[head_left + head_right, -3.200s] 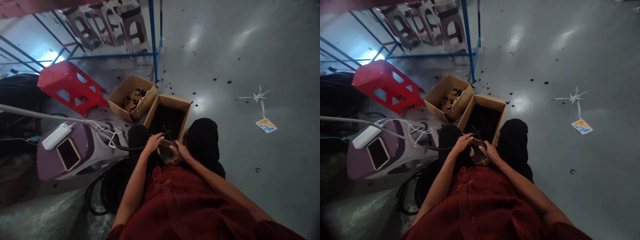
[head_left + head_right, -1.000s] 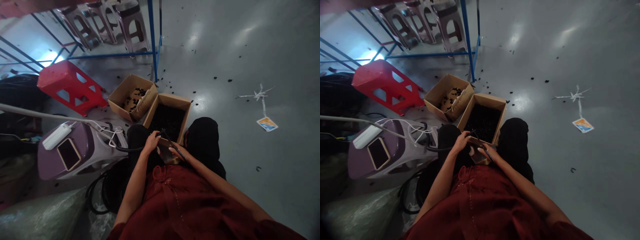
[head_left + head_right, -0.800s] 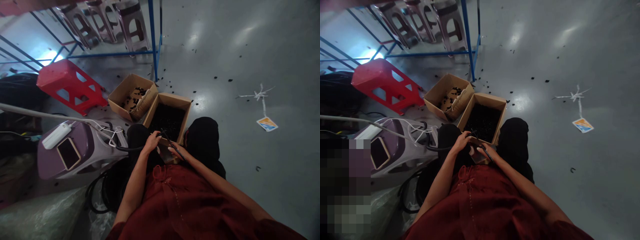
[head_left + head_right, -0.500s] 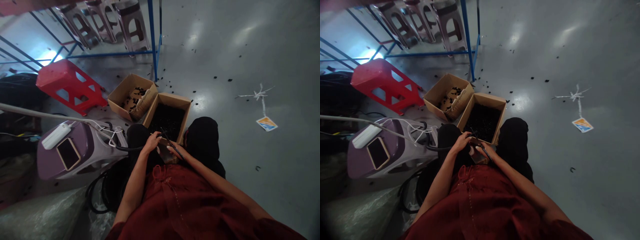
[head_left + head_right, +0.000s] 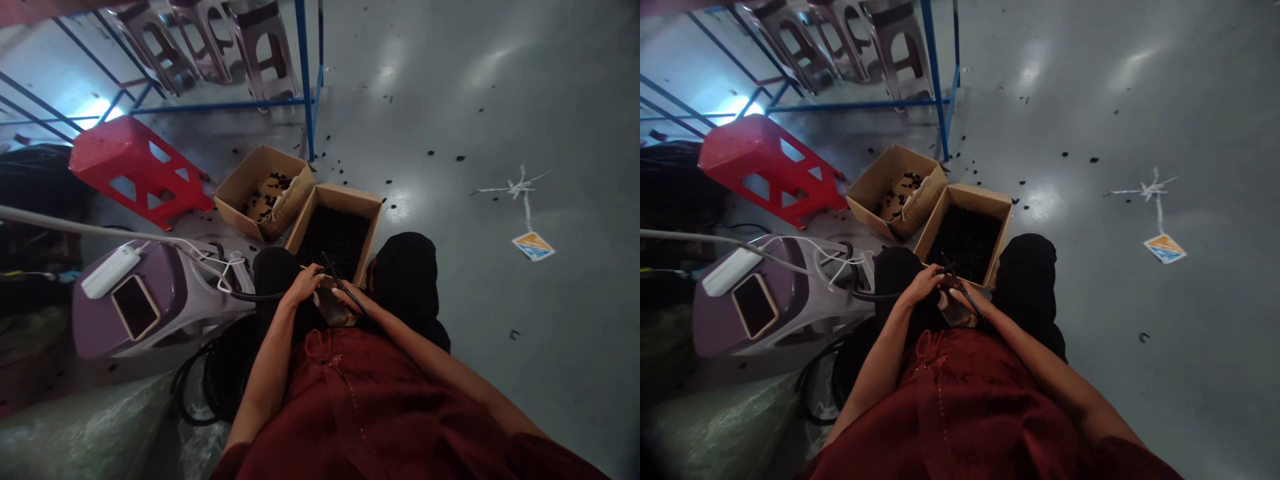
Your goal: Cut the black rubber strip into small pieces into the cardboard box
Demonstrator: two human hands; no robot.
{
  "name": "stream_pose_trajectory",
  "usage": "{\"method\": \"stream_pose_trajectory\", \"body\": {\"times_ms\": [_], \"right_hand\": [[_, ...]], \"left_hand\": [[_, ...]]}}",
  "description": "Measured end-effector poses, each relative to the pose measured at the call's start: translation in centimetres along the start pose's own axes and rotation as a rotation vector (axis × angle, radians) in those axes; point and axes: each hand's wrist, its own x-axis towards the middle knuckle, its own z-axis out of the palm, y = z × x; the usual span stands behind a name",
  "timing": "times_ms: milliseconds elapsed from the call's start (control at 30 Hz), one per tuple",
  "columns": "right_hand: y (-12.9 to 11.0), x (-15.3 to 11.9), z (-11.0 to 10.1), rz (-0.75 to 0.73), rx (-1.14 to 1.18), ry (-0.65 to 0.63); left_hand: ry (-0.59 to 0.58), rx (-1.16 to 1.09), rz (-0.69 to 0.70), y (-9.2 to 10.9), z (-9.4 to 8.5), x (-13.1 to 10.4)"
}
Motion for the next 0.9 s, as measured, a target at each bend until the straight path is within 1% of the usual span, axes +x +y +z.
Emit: {"method": "stream_pose_trajectory", "body": {"times_ms": [67, 200, 267, 533, 633, 767, 833, 900], "right_hand": [[-0.1, -0.1, 0.0, 0.016, -0.017, 0.009], [-0.2, -0.5, 0.3, 0.118, -0.068, 0.078], [-0.5, -0.8, 0.4, 0.139, -0.115, 0.104], [-1.6, -1.2, 0.5, 0.134, -0.266, 0.162], [-1.6, -1.2, 0.6, 0.149, -0.281, 0.190], [-1.4, -1.1, 0.6, 0.135, -0.315, 0.214], [-1.3, -1.0, 0.6, 0.122, -0.328, 0.228], [-1.2, -0.8, 0.5, 0.135, -0.322, 0.255]], "left_hand": [[-0.008, 0.010, 0.002, 0.1, -0.1, 0.0], [-0.018, -0.009, 0.007, 0.0, 0.0, 0.0], [-0.011, -0.017, 0.001, -0.1, 0.1, 0.1], [0.017, -0.037, -0.007, 0.2, 0.2, 0.1], [0.025, -0.040, 0.002, 0.5, 0.1, 0.1], [0.026, -0.049, -0.027, 0.4, -0.1, 0.2], [0.018, -0.005, -0.041, 0.5, -0.2, 0.0], [0.021, 0.157, -0.039, 0.7, -0.7, -0.4]]}}
